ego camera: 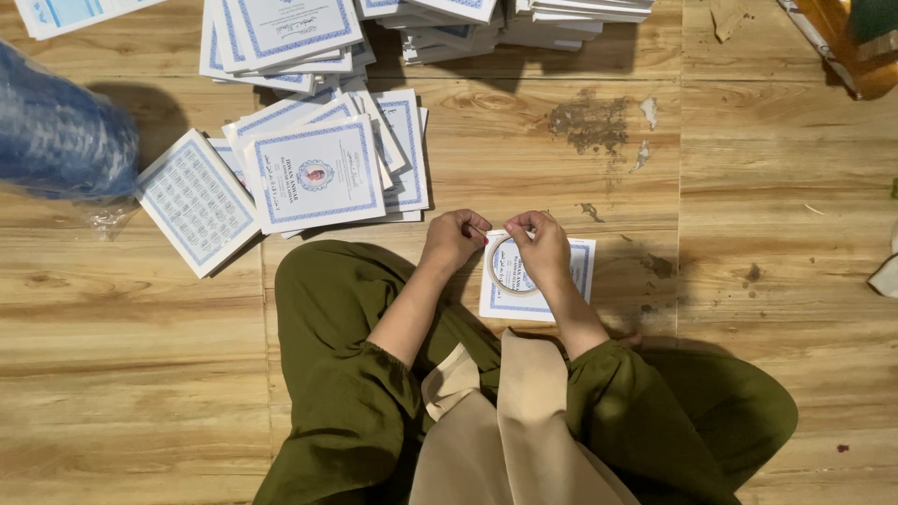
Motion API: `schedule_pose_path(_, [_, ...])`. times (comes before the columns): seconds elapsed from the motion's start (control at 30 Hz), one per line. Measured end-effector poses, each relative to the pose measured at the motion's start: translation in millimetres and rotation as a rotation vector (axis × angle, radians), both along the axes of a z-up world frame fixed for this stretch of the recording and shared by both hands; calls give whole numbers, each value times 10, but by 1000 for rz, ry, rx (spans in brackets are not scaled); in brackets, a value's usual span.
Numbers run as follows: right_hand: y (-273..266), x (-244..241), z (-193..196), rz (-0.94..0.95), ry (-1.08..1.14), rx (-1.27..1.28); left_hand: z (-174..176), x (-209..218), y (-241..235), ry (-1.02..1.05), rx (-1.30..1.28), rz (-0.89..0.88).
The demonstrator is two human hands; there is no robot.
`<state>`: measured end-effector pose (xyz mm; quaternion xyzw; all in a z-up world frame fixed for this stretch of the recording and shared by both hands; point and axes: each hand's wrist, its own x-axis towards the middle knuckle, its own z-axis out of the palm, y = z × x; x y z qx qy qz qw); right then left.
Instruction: Applying double-sided tape to the back of printed cards
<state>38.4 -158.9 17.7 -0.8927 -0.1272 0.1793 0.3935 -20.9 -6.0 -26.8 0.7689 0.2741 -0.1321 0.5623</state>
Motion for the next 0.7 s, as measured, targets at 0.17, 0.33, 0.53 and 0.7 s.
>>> schedule_pose_path(0.17, [2, -62, 14, -27, -59, -17, -64, 2, -5, -19, -9, 15])
schedule_pose_path(0.33, [13, -105, 47, -45, -78, -30, -180, 8, -7, -6, -39, 29])
schedule_pose_path(0.53, [28, -129, 4, -44, -111, -35, -172, 5, -14, -13, -52, 36])
schedule_pose_path(0.7, [34, -137, 1, -60, -108, -45, -235, 16, -24, 13, -31, 58])
